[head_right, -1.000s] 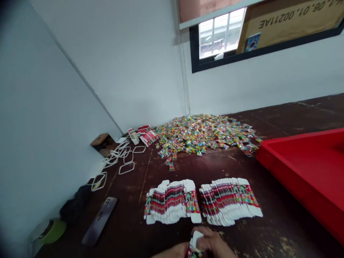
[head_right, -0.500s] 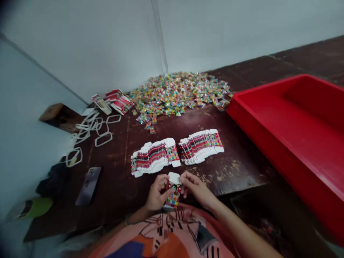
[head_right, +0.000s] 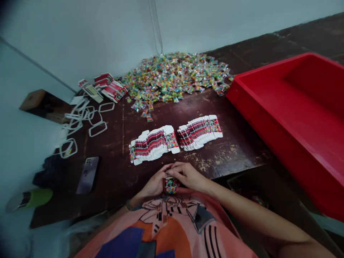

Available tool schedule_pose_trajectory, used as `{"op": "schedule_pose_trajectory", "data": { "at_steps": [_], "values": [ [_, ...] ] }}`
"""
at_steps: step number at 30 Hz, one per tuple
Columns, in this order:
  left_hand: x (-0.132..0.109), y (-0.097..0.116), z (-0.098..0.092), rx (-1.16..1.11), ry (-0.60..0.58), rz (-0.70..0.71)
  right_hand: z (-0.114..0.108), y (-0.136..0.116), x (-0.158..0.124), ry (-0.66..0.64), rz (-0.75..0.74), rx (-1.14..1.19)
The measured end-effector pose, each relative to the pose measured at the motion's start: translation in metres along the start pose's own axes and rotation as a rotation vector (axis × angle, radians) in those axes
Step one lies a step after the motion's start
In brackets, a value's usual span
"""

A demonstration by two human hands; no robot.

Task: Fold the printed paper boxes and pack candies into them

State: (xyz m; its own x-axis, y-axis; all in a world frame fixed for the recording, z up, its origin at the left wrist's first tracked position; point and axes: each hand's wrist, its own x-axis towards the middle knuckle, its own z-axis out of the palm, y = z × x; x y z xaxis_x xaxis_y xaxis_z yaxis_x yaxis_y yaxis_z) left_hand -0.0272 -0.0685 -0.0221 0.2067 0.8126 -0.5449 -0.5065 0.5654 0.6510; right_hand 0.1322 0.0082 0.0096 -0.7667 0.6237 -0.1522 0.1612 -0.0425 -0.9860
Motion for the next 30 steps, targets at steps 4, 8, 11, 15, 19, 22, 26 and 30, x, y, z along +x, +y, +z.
{"op": "schedule_pose_trajectory", "data": {
  "at_steps": [4, 8, 11, 15, 19, 22, 26, 30],
  "values": [
    [-0.006, 0.003, -0.004, -0.096, -0.091, -0.066, 0.001, 0.006, 0.008, 0.000, 0.096, 0.004],
    [-0.014, 0.002, -0.012, -0.155, -0.149, -0.085, 0.002, 0.005, 0.006, -0.083, -0.049, -0.138],
    [-0.016, -0.004, -0.019, -0.097, -0.107, -0.051, 0.001, -0.006, -0.003, -0.208, -0.204, -0.274],
    [-0.018, 0.000, -0.023, 0.071, -0.091, 0.013, -0.019, -0.021, 0.029, -0.393, -0.312, -0.404],
    [-0.030, 0.030, -0.035, 0.376, 0.026, 0.070, -0.050, -0.032, 0.141, -0.123, -0.307, -0.697],
    [-0.051, 0.054, -0.055, 0.645, 0.093, 0.085, -0.056, -0.039, 0.228, 0.023, -0.245, -0.824],
    [-0.075, 0.064, -0.082, 0.778, -0.007, -0.104, -0.042, -0.045, 0.274, 0.064, -0.227, -0.795],
    [-0.071, 0.057, -0.086, 0.362, 0.154, 0.042, -0.026, -0.043, 0.236, 0.113, -0.198, -0.699]
  ]
}}
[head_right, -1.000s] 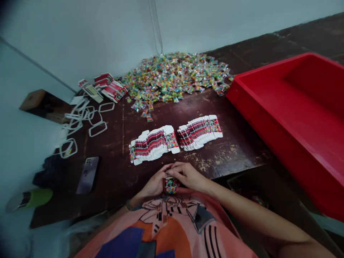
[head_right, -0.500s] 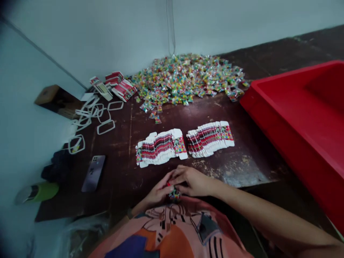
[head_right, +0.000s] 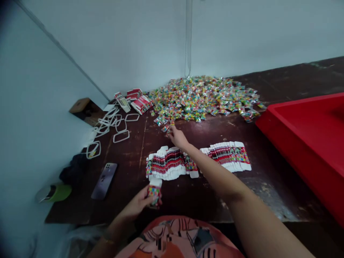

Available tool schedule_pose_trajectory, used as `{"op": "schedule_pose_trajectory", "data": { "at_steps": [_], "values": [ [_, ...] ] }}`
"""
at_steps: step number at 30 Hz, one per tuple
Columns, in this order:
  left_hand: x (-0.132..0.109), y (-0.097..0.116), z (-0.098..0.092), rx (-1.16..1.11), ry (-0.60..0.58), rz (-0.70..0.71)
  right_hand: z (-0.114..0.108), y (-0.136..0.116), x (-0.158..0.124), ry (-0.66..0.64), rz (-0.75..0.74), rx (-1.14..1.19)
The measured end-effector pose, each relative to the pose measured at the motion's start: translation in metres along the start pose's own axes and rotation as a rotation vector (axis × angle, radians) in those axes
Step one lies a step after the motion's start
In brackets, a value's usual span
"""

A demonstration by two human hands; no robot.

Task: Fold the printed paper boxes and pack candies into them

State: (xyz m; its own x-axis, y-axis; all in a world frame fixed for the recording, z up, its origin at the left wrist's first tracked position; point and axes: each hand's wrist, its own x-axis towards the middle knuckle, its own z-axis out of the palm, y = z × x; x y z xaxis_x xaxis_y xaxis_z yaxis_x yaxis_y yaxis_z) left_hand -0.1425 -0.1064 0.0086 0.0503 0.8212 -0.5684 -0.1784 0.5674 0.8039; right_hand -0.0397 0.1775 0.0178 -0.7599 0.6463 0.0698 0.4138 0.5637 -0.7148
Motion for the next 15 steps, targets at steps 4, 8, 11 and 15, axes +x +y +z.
{"op": "schedule_pose_trajectory", "data": {
  "at_steps": [4, 8, 11, 15],
  "values": [
    [0.021, 0.002, 0.019, -0.227, -0.011, 0.098, 0.000, -0.016, -0.080, -0.168, -0.139, 0.289],
    [0.040, 0.008, 0.047, -0.211, -0.106, 0.115, -0.005, -0.026, -0.132, 0.056, -0.131, 0.240],
    [0.046, 0.013, 0.065, -0.180, -0.114, 0.124, -0.003, -0.025, -0.149, 0.202, -0.099, 0.127],
    [0.051, 0.012, 0.075, -0.185, -0.024, 0.137, 0.012, -0.025, -0.173, 0.115, -0.166, 0.043]
  ]
}}
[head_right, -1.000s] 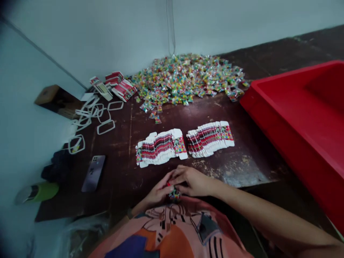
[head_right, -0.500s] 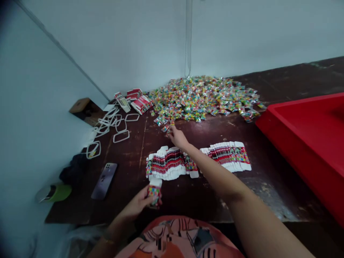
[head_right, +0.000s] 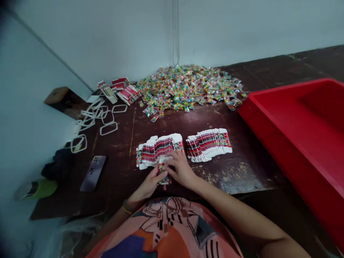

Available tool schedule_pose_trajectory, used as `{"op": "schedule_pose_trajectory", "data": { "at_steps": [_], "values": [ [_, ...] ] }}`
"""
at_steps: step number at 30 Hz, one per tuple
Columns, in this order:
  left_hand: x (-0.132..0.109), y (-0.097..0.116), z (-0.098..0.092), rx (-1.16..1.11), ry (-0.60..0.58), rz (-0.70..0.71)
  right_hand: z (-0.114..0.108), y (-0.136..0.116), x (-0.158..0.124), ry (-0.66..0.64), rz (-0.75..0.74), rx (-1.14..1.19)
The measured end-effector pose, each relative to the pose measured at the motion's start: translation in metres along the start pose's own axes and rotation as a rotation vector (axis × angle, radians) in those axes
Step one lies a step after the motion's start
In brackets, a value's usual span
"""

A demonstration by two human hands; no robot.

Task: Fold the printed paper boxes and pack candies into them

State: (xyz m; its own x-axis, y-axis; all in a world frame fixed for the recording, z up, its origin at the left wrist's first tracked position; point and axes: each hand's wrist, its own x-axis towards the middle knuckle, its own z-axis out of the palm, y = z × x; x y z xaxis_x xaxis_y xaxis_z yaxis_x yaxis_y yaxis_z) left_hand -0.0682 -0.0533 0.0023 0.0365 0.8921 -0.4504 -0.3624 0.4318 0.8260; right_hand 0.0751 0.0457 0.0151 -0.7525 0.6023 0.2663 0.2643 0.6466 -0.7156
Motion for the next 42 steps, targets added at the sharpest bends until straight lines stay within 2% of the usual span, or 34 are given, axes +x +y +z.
{"op": "schedule_pose_trajectory", "data": {
  "at_steps": [2, 3, 7, 10, 12, 15, 20, 24, 25, 27, 29, 30, 32, 34, 36, 40, 42],
  "values": [
    [0.001, -0.004, 0.000, -0.021, 0.058, 0.024, 0.004, -0.002, -0.011, -0.073, -0.066, -0.022],
    [0.001, -0.005, 0.000, -0.032, 0.070, 0.015, 0.004, -0.002, -0.015, -0.063, -0.070, -0.029],
    [0.001, -0.008, 0.005, -0.045, -0.008, -0.099, -0.004, 0.006, -0.009, 0.182, 0.023, -0.151],
    [0.001, -0.008, 0.011, -0.040, -0.056, -0.117, -0.011, 0.013, 0.001, 0.277, -0.066, -0.336],
    [0.001, -0.009, 0.011, -0.025, -0.058, -0.121, -0.012, 0.015, 0.002, 0.274, -0.170, -0.408],
    [0.001, -0.014, 0.006, 0.027, -0.058, -0.133, -0.010, 0.016, -0.004, 0.194, -0.293, -0.434],
    [0.000, -0.018, 0.002, 0.105, -0.052, -0.168, -0.010, 0.023, -0.008, 0.248, -0.216, -0.427],
    [0.001, -0.013, 0.006, 0.116, 0.026, -0.120, -0.009, 0.014, -0.012, 0.091, -0.119, -0.146],
    [0.001, -0.012, 0.007, 0.116, 0.039, -0.110, -0.008, 0.011, -0.015, 0.073, -0.045, -0.026],
    [0.002, -0.011, 0.008, 0.105, 0.050, -0.091, -0.005, 0.008, -0.022, 0.129, 0.163, 0.264],
    [0.004, -0.010, 0.008, 0.084, 0.037, -0.077, 0.001, 0.009, -0.030, 0.198, 0.399, 0.620],
    [0.004, -0.009, 0.008, 0.080, 0.027, -0.077, 0.005, 0.011, -0.033, 0.191, 0.508, 0.802],
    [0.005, -0.009, 0.008, 0.097, 0.012, -0.087, 0.010, 0.014, -0.037, 0.068, 0.665, 1.094],
    [0.006, -0.007, 0.009, 0.150, 0.006, -0.081, 0.010, 0.014, -0.036, -0.063, 0.712, 1.186],
    [0.008, -0.004, 0.010, 0.202, -0.002, -0.049, 0.003, 0.011, -0.033, -0.087, 0.629, 1.042],
    [0.014, 0.000, 0.017, 0.169, -0.028, -0.036, -0.019, 0.001, -0.025, -0.039, 0.285, 0.612],
    [0.016, 0.001, 0.022, 0.106, -0.051, -0.043, -0.026, 0.000, -0.023, -0.023, 0.251, 0.556]
  ]
}}
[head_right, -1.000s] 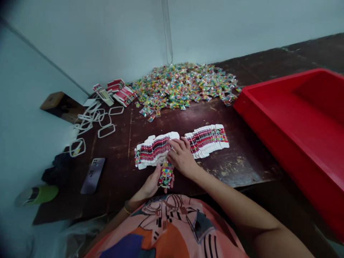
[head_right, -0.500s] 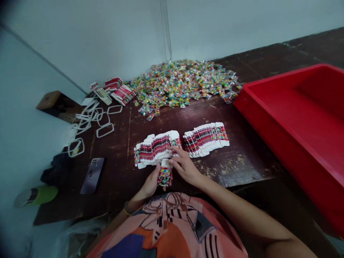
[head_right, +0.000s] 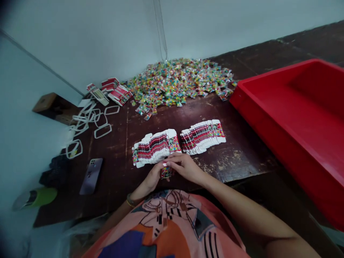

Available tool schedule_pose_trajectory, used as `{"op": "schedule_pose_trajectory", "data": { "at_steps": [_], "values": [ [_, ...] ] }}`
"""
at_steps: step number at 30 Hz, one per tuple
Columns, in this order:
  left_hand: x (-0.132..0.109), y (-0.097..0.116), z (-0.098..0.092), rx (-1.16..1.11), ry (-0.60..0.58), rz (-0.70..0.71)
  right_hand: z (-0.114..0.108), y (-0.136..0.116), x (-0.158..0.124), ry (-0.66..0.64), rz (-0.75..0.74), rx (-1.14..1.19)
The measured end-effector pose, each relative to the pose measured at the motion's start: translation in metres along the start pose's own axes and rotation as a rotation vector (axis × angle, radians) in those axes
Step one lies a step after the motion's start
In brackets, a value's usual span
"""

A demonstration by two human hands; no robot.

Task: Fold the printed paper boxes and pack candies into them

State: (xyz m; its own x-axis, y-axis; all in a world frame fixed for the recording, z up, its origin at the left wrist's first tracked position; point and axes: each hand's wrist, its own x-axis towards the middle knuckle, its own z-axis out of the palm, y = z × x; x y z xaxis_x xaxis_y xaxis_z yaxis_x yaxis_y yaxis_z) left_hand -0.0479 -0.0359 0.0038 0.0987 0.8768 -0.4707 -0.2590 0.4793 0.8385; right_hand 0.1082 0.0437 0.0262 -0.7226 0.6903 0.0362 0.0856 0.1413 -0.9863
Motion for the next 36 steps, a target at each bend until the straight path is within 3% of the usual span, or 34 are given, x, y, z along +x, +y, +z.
{"op": "schedule_pose_trajectory", "data": {
  "at_steps": [5, 9, 13, 17, 20, 21, 23, 25, 27, 31, 36],
  "values": [
    [-0.004, -0.003, 0.004, -0.135, -0.103, -0.045, -0.007, 0.007, -0.007, 0.131, 0.011, -0.040],
    [-0.005, -0.011, 0.006, -0.145, -0.103, -0.132, -0.002, 0.020, -0.023, 0.140, -0.112, -0.179],
    [0.001, -0.019, 0.021, -0.170, -0.160, -0.174, -0.008, 0.022, -0.045, 0.169, -0.067, -0.242],
    [0.009, -0.016, 0.035, -0.124, -0.401, -0.223, -0.064, 0.002, -0.088, 0.011, 0.073, -0.147],
    [0.015, -0.008, 0.037, 0.032, -0.442, -0.151, -0.120, -0.006, -0.113, -0.110, 0.210, -0.178],
    [0.018, -0.006, 0.038, 0.061, -0.427, -0.131, -0.135, -0.004, -0.113, -0.052, 0.276, -0.244],
    [0.022, -0.003, 0.042, 0.074, -0.414, -0.122, -0.155, 0.008, -0.096, 0.229, 0.425, -0.436],
    [0.026, -0.002, 0.048, 0.087, -0.408, -0.126, -0.164, 0.027, -0.062, 0.550, 0.552, -0.617],
    [0.028, -0.004, 0.053, 0.129, -0.392, -0.117, -0.165, 0.047, -0.026, 0.713, 0.610, -0.693],
    [0.031, -0.009, 0.053, 0.199, -0.363, -0.087, -0.167, 0.072, 0.016, 0.821, 0.676, -0.684],
    [0.034, -0.009, 0.050, 0.219, -0.342, -0.080, -0.192, 0.072, 0.009, 0.837, 0.651, -0.530]
  ]
}}
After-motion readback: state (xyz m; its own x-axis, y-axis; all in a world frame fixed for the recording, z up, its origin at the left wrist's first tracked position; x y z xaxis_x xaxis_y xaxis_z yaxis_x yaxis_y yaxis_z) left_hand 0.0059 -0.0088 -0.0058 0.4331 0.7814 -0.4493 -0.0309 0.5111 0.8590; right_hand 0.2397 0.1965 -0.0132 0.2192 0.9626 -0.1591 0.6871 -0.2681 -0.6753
